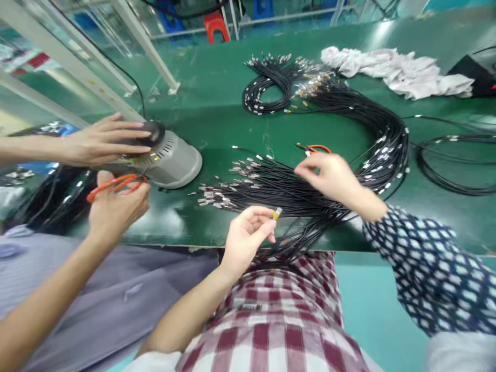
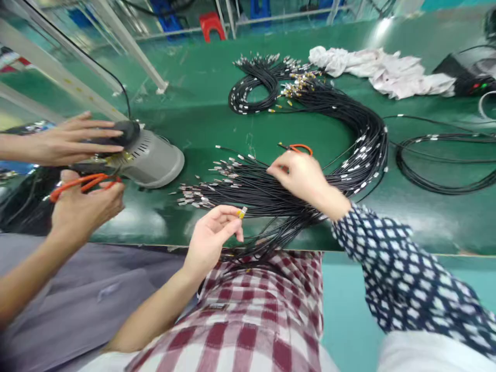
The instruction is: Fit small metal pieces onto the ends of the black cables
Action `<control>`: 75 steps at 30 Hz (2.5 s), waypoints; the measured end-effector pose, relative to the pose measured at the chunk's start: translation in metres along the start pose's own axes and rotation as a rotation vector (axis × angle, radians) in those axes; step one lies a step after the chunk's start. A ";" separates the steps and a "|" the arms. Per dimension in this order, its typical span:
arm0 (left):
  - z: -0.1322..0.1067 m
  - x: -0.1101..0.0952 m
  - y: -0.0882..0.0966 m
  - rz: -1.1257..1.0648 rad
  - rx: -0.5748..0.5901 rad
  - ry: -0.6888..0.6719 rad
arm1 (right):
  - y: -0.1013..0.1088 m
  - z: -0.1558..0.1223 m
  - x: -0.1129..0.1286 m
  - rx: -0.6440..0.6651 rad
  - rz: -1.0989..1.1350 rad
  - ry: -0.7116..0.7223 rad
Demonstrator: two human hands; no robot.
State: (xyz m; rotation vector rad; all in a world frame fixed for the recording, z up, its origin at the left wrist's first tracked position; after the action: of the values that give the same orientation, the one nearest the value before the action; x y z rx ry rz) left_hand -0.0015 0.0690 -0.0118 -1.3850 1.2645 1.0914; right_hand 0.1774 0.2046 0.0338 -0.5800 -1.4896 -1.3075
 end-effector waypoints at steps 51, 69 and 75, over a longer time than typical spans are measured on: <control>0.003 -0.008 0.002 0.304 0.160 0.007 | -0.072 -0.072 0.047 0.144 -0.095 -0.075; -0.012 0.007 0.008 0.168 0.137 0.130 | -0.095 -0.066 0.008 0.297 0.714 -0.435; -0.004 0.012 0.005 -0.009 0.234 0.192 | -0.103 -0.067 0.009 0.319 0.773 -0.418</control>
State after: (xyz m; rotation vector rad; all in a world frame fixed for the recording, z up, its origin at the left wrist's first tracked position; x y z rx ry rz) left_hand -0.0056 0.0624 -0.0231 -1.3383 1.4720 0.7892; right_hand 0.1108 0.1109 -0.0103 -1.1181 -1.5235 -0.3526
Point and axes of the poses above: each hand's wrist, its own z-axis towards the middle knuckle, its own y-axis out of the back of the hand, x = y × z, the point moved 7 cm from there along z, towards the middle knuckle, and after that the axes turned 8 degrees about z, right-handed, at the moved point
